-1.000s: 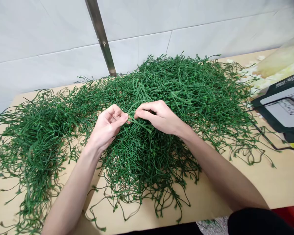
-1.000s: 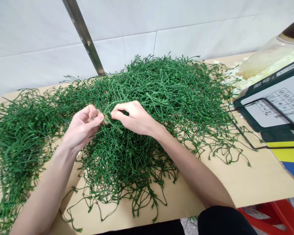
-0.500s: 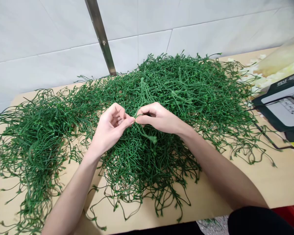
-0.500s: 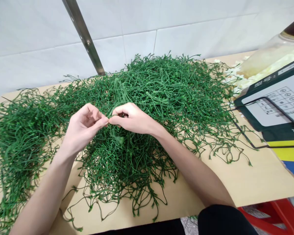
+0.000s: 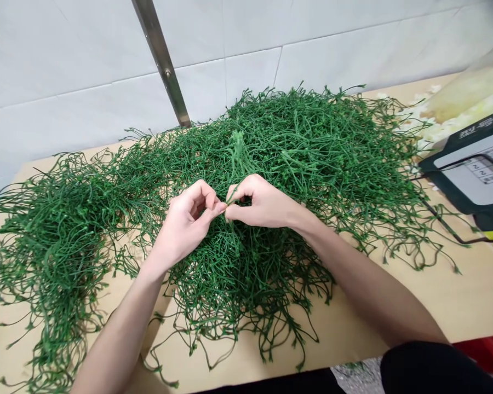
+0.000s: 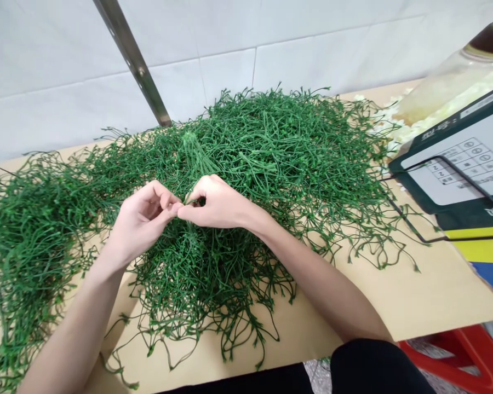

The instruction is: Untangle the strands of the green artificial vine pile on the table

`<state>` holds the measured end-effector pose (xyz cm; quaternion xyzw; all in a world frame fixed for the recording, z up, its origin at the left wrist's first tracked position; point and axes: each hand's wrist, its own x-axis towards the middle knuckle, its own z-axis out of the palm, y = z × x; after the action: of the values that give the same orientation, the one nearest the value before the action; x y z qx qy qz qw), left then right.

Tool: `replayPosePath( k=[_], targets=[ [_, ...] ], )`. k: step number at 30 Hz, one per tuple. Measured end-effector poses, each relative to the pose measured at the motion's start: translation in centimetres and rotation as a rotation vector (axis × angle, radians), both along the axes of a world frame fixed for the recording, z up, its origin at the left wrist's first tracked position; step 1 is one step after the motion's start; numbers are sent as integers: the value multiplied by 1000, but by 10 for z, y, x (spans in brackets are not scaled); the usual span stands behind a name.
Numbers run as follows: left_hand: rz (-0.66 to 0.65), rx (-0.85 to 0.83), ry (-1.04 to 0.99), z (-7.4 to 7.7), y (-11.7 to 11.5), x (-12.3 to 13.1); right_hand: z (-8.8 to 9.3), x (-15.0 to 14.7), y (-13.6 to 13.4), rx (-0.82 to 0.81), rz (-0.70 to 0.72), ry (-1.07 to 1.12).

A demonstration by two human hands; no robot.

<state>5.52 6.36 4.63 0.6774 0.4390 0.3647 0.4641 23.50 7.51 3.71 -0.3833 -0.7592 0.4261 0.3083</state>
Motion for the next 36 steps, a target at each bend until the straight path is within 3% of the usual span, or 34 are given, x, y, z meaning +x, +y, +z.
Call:
replayPosePath(
  k=[6,11,18,22,26,31,36],
  targets=[
    [-9,-31,-40,3,1,0,-5,-5,0,-16,2,100],
    [16,-109,-200,-1,3,-2,-6,-7,0,-17,-4,169],
    [22,-200,-283,-2,4,-3,-12,-6,3,41,61,193],
    [52,-265,-352,1,6,-4,-14,-6,5,49,99,334],
    [106,-213,-355,2,8,-5,-9,-4,5,0,122,300],
    [125,-160,-316,3,8,-8,-3,-3,5,-91,14,275],
    [116,-76,-247,1,7,-9,0,-6,1,-47,-60,190]
  ],
)
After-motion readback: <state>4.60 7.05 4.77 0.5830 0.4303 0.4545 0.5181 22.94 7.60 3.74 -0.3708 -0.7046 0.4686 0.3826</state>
